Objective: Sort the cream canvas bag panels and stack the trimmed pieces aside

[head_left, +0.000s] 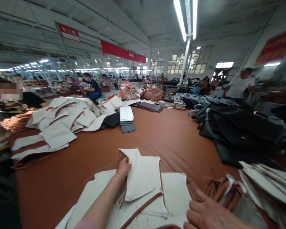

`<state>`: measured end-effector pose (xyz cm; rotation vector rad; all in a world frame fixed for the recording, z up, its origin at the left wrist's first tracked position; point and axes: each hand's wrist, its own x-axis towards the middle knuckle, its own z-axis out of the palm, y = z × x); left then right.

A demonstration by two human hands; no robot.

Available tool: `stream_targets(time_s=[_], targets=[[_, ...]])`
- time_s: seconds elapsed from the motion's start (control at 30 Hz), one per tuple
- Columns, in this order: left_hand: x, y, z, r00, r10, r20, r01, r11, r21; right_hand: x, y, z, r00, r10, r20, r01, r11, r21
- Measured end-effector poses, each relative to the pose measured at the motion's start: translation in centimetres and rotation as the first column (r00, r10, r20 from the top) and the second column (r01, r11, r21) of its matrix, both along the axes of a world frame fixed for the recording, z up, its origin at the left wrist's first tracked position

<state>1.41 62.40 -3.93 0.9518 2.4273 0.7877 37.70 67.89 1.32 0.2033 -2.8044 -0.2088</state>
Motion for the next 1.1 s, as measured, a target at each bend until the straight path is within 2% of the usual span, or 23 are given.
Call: stream_targets(time_s=[0.1, 0.13, 0.2, 0.27, 0.33, 0.43, 0.53, 0.67, 0.73, 0.8, 0.9, 0.97, 1.1], targets=[[3.6, 1.5, 4.2, 0.972, -0.237, 0.009, 0.235, 0.967, 0.101, 0.0, 0.3, 4.4, 0.992, -0.053, 0.114, 0.054, 0.998, -0.008], [5.1, 1.7, 5.7, 0.94, -0.339, 0.031, 0.333, 0.934, 0.132, 0.0, 0.4, 5.6, 0.981, -0.069, 0.179, 0.072, 0.997, -0.011], [8.4, 1.6, 8.6, 0.831, -0.543, 0.12, 0.523, 0.836, 0.165, -0.1, 0.5, 7.2, 0.957, -0.088, 0.276, 0.098, 0.995, -0.026], [11.7, 0.8, 10.8, 0.687, -0.689, 0.231, 0.662, 0.724, 0.194, -0.3, 0.4, 7.7, 0.963, -0.093, 0.252, 0.118, 0.989, -0.087], [14.4, -0.4, 12.2, 0.561, -0.764, 0.318, 0.735, 0.636, 0.233, -0.2, 0.3, 7.4, 0.984, -0.073, 0.162, 0.105, 0.974, -0.201], [16.9, -2.1, 13.0, 0.441, -0.795, 0.416, 0.755, 0.58, 0.306, 0.4, -0.3, 6.7, 0.996, -0.005, 0.088, 0.04, 0.918, -0.394], [17.8, -3.5, 12.9, 0.351, -0.739, 0.574, 0.706, 0.612, 0.356, 1.5, -1.2, 6.0, 0.997, 0.001, 0.073, 0.041, 0.818, -0.574], [17.9, -4.9, 12.1, 0.296, -0.679, 0.671, 0.72, 0.621, 0.31, 3.0, -2.5, 5.3, 0.976, -0.154, 0.156, 0.219, 0.713, -0.666], [17.6, -5.3, 11.5, 0.255, -0.639, 0.726, 0.715, 0.63, 0.303, 3.6, -3.0, 5.3, 0.956, -0.161, 0.245, 0.29, 0.657, -0.697], [17.0, -5.6, 10.8, 0.233, -0.577, 0.783, 0.688, 0.667, 0.287, 4.2, -3.3, 5.7, 0.929, -0.149, 0.339, 0.358, 0.594, -0.72], [15.7, -6.2, 9.4, 0.196, -0.466, 0.863, 0.578, 0.765, 0.282, 5.4, -3.5, 6.6, 0.87, -0.187, 0.456, 0.48, 0.535, -0.696], [15.2, -7.0, 8.0, 0.187, -0.41, 0.893, 0.467, 0.836, 0.286, 6.3, -3.6, 7.6, 0.85, -0.187, 0.492, 0.505, 0.555, -0.661], [15.6, -8.2, 4.3, 0.274, -0.329, 0.904, 0.272, 0.928, 0.255, 9.3, -3.8, 10.5, 0.806, -0.151, 0.572, 0.501, 0.688, -0.525]])
